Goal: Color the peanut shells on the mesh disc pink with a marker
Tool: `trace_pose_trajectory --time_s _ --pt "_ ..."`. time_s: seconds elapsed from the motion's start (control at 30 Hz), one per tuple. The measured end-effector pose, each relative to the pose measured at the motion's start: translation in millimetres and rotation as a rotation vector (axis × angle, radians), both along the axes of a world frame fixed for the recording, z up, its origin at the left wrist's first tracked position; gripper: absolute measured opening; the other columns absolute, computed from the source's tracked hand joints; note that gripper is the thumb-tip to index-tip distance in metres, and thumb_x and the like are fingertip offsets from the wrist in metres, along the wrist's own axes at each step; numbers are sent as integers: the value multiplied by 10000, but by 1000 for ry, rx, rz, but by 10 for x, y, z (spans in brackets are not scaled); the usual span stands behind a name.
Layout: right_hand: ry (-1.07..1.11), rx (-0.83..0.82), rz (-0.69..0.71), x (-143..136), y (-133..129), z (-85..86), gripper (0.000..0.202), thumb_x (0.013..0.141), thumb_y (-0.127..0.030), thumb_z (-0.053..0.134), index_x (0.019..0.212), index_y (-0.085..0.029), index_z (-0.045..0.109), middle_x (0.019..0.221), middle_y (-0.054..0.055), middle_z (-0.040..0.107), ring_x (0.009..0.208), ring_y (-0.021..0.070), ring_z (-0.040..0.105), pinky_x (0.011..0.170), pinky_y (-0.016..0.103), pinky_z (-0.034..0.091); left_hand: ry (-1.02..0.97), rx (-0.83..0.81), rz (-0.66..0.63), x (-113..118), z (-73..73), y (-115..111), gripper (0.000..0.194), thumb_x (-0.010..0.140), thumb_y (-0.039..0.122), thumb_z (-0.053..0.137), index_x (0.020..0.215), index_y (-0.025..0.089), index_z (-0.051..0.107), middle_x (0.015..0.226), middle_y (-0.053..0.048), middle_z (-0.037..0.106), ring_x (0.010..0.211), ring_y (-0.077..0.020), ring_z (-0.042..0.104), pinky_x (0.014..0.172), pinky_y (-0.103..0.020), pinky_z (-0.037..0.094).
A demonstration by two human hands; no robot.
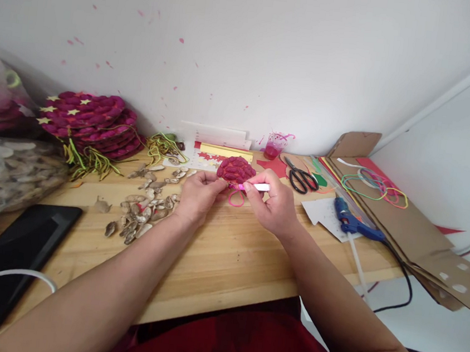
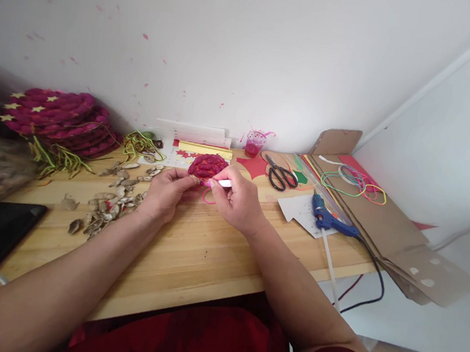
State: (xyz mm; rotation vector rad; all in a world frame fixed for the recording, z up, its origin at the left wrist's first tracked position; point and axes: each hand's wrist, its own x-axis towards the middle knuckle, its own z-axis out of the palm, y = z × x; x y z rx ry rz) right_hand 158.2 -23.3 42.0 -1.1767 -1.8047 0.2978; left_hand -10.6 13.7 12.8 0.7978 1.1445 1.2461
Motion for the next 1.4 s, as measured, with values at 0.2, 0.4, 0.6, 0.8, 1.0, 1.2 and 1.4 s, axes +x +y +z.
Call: trace_pose_trajectory --time_s 0.2,0.4,0.6,0.8,1.0,1.2,1.4 --pt "-23 28 -3 -18 -14 -7 126 972 -311 624 874 -242 586 710 -17 649 584 131 561 559 281 404 -19 -13 4 -2 6 6 392 504 309 894 754 172 625 667 -15 698 615 -178 677 599 -296 553" --pt "-88 104 52 -36 -13 -26 122 985 -267 616 872 -230 587 737 -14 659 630 129 579 604 278 426 -21 -8 15 5 20 0 353 521 289 849 769 157 635 670 -12 706 616 -171 687 603 -289 573" --pt "-90 162 14 -27 -14 -25 115 974 -242 620 866 -232 580 735 -14 646 629 131 587 600 279 435 -39 -31 21 3 31 7 335 522 260 845 756 156 629 658 -17 702 609 -171 689 569 -269 558" --pt "-77 137 8 -22 -13 -15 113 975 -248 622 869 -228 591 743 -13 655 621 126 580 598 276 437 -44 -33 23 0 34 6 326 533 245 850 751 161 623 657 -19 703 616 -173 692 569 -264 552" --pt "-24 155 -10 -4 -10 -12 103 969 -254 639 874 -224 608 747 -17 660 595 115 573 566 265 423 -41 -44 22 -1 47 -1 315 546 237 852 754 159 627 680 -35 716 626 -172 692 580 -266 555" --pt "6 150 -66 10 6 -19 126 964 -272 638 851 -232 597 698 -25 636 576 120 559 547 265 414 -39 -37 34 0 54 -7 275 568 224 826 741 160 622 678 -36 725 626 -166 689 590 -269 567" --pt "-16 136 -24 5 3 -22 103 964 -267 640 876 -227 607 728 -22 649 574 113 565 550 261 421 -47 -43 24 -2 66 -8 274 572 224 835 740 162 628 665 -34 723 610 -164 687 580 -262 559"
